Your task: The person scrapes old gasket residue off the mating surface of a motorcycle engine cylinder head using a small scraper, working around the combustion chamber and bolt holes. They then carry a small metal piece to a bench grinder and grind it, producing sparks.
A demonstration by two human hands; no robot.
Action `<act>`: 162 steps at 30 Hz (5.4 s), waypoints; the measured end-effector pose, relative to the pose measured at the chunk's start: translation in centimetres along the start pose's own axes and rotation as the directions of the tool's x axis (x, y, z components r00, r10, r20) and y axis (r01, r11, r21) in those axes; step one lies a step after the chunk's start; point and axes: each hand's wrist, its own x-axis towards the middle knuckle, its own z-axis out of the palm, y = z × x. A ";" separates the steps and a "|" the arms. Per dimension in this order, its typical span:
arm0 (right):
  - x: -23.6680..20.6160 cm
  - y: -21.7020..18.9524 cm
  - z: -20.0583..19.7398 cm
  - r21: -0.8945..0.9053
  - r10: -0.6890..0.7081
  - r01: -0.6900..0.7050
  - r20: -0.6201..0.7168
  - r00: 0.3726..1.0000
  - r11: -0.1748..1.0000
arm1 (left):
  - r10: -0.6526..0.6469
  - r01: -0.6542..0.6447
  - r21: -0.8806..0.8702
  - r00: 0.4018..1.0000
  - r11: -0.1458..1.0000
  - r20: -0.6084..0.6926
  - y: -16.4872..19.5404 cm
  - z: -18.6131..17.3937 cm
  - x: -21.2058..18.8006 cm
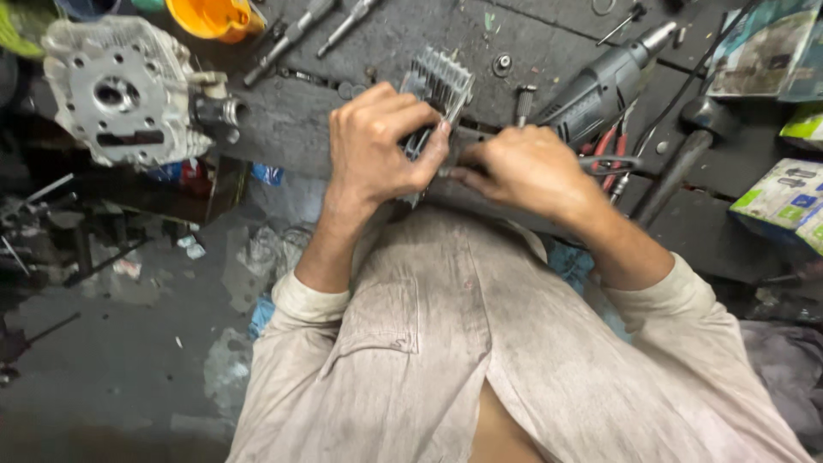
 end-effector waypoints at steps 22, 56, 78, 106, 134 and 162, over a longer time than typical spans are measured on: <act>-0.5 -1.1 -0.6 0.355 0.101 -0.050 -0.125 0.987 0.934 | 0.005 -0.005 -0.020 0.999 1.000 0.042 -1.2 -0.7 0.3; 1.8 0.0 1.3 -0.228 0.033 -0.014 0.080 0.996 0.973 | 0.030 -0.030 -0.003 0.999 1.000 0.012 -0.2 0.0 0.8; 0.5 0.1 -0.1 0.288 -0.040 0.097 -0.197 0.979 0.953 | -0.024 0.024 -0.004 0.999 1.000 0.036 -1.6 -0.6 0.8; -0.3 0.0 1.2 0.367 0.165 -0.071 -0.231 0.959 0.928 | -0.150 0.159 0.043 0.975 0.986 -0.164 0.7 1.0 -1.3; 0.9 1.3 -0.8 0.397 0.167 -0.149 -0.011 0.986 0.906 | -0.089 0.109 0.077 0.969 0.991 -0.229 2.5 2.6 -1.7; -1.4 -0.3 2.1 -0.134 0.072 -0.137 -0.409 0.910 0.981 | -0.063 0.076 0.079 0.987 0.994 -0.148 2.7 2.6 -1.2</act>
